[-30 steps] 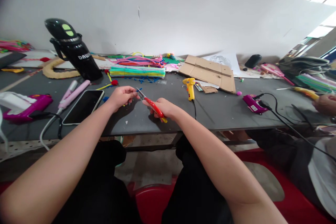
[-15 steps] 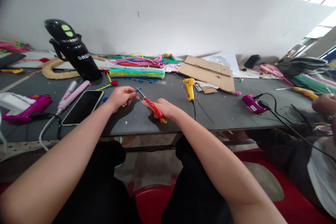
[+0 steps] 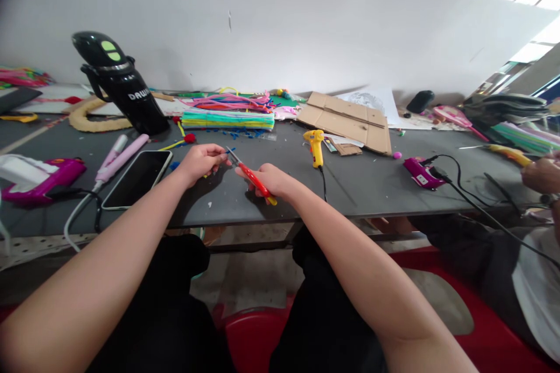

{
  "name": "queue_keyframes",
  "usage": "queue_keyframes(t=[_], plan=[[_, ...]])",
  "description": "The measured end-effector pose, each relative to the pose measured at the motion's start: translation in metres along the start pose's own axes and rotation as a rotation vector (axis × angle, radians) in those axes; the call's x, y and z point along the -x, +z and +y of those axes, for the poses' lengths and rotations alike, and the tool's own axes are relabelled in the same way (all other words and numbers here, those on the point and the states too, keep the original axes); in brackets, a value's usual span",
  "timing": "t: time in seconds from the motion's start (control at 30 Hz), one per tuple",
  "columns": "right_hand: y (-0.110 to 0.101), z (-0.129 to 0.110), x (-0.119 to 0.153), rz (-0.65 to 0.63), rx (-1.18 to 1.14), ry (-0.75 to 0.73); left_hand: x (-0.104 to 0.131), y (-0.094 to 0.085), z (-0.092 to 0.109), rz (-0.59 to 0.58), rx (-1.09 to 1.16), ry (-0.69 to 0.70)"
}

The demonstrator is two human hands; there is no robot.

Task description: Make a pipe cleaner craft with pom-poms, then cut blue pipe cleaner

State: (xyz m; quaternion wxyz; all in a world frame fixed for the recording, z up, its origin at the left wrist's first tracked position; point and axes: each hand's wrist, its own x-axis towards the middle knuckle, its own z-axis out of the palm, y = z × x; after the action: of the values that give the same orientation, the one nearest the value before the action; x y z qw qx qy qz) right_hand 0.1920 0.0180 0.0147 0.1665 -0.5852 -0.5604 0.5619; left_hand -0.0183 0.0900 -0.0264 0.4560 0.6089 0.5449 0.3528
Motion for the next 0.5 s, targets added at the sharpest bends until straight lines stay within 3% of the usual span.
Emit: queue_keyframes(t=[0.5], plan=[[0.0077,0.0028,-0.0081,0.084,0.001,-0.007,-0.0082,0.0052,-0.0080,0.034,-0.027,0.069]])
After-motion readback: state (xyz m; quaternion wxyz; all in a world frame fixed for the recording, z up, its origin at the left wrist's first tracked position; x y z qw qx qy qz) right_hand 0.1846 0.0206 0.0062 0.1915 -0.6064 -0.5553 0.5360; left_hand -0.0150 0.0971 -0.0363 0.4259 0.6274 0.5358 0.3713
